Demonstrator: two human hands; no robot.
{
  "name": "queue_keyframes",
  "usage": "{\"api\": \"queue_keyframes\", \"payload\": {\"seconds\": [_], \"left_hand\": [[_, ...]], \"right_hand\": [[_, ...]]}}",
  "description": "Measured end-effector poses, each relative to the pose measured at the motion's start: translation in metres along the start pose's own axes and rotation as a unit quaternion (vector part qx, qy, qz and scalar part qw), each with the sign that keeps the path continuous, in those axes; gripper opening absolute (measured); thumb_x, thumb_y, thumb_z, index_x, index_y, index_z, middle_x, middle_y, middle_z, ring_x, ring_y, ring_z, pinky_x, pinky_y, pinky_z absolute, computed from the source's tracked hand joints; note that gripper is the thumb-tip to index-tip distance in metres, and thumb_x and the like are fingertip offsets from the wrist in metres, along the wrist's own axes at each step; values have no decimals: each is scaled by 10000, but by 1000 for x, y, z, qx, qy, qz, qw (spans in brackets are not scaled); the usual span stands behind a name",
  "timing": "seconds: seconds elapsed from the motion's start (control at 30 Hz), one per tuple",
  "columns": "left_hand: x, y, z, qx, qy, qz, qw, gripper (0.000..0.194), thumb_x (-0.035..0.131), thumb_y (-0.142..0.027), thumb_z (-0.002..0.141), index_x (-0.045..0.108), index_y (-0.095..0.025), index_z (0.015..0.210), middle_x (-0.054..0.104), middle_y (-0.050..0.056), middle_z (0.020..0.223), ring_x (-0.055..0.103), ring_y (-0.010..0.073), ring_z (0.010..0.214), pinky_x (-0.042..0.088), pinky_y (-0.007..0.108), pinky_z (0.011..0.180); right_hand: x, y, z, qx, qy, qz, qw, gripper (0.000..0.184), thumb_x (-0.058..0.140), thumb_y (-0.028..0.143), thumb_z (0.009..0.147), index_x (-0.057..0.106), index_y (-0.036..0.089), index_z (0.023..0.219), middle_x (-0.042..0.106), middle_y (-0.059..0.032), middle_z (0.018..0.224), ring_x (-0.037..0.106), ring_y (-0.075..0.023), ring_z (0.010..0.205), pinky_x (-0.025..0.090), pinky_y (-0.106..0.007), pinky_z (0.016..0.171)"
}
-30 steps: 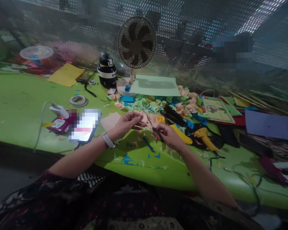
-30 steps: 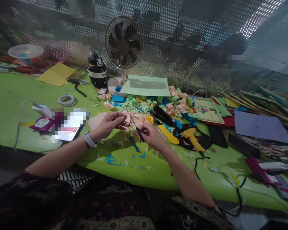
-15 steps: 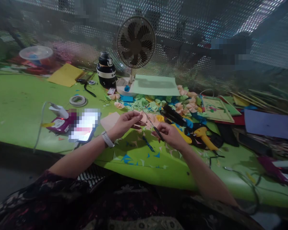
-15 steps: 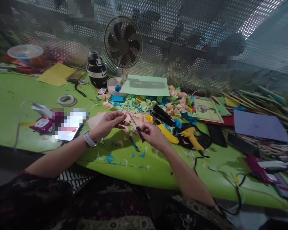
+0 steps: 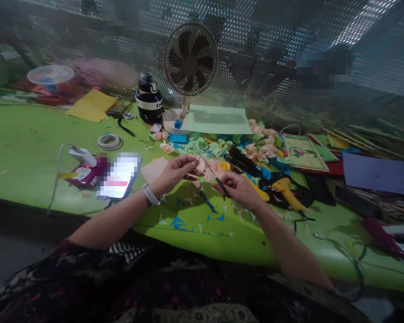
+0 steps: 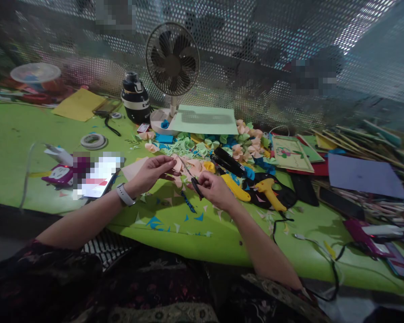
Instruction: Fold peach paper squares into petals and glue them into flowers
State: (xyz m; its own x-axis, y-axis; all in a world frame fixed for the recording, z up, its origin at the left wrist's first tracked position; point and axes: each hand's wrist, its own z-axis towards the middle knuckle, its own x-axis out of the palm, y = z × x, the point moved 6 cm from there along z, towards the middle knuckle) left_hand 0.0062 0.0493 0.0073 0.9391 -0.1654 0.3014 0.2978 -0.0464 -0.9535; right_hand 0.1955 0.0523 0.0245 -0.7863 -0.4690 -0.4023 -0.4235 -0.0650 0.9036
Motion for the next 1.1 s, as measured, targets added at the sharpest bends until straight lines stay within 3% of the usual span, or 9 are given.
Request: {"api": "queue_keyframes", "payload": {"seconds": [0.2, 0.37, 0.47, 0.7, 0.83, 0.93, 1.03, 1.1], "left_hand": [[-3, 3, 2, -8, -12, -17, 1000, 285, 778, -400, 772, 642, -173, 877, 726, 27, 801, 742, 161, 759, 579, 229, 642], [-10, 3, 2, -19, -36, -53, 998, 262, 777, -360, 786, 645, -170, 911, 743, 44, 881, 756, 182, 817, 565, 215, 617], [-14, 4, 4, -44, -64, -97, 992, 212, 774, -290, 786, 644, -167, 900, 749, 50, 926, 757, 188, 865, 565, 206, 630], [-19, 9, 10, -67, -119, -158, 978, 219, 640, -309, 892, 612, -154, 740, 696, 5, 692, 699, 96, 662, 598, 225, 758], [-16, 6, 9, -35, -84, -125, 988, 25, 691, -170, 828, 683, -147, 826, 745, 31, 888, 722, 105, 843, 580, 216, 862], [-15, 7, 9, -23, -63, -121, 990, 101, 721, -111, 784, 708, -155, 874, 753, 47, 1010, 716, 124, 974, 564, 219, 909], [-18, 9, 9, -30, -68, -94, 993, 126, 726, -170, 811, 709, -183, 935, 751, 46, 1055, 727, 139, 938, 588, 229, 820], [-20, 11, 8, -44, -79, -57, 994, 230, 726, -224, 830, 699, -214, 1058, 747, 46, 1065, 738, 148, 866, 593, 226, 714]], "right_hand": [[-4, 2, 1, -17, -26, 1, 1000, 593, 784, 721, 568, 493, 213, 661, 554, 29, 556, 517, -113, 500, 426, -245, 461], [-21, -3, 6, -28, -98, -14, 995, 583, 767, 726, 588, 520, 211, 705, 577, 11, 572, 473, -105, 461, 358, -245, 431], [-32, -11, 12, -21, -126, -74, 989, 537, 761, 687, 622, 526, 212, 711, 586, 2, 587, 471, -118, 487, 368, -260, 463], [-44, -23, 22, -27, -164, -288, 943, 258, 698, 434, 734, 575, 208, 716, 665, -38, 696, 582, -179, 643, 385, -282, 584], [-39, -26, 23, 0, -155, -358, 921, 231, 672, 429, 774, 612, 206, 769, 698, -51, 751, 605, -199, 672, 352, -283, 579], [-33, -26, 24, -15, -148, -410, 900, 231, 654, 429, 804, 653, 199, 792, 702, -69, 810, 607, -210, 709, 333, -288, 580], [-30, -24, 24, -47, -171, -445, 878, 248, 653, 434, 814, 693, 189, 817, 692, -102, 911, 607, -217, 749, 326, -295, 583], [-31, -26, 25, -26, -180, -456, 871, 267, 652, 453, 817, 700, 191, 831, 687, -98, 864, 599, -218, 721, 306, -295, 564]]}}
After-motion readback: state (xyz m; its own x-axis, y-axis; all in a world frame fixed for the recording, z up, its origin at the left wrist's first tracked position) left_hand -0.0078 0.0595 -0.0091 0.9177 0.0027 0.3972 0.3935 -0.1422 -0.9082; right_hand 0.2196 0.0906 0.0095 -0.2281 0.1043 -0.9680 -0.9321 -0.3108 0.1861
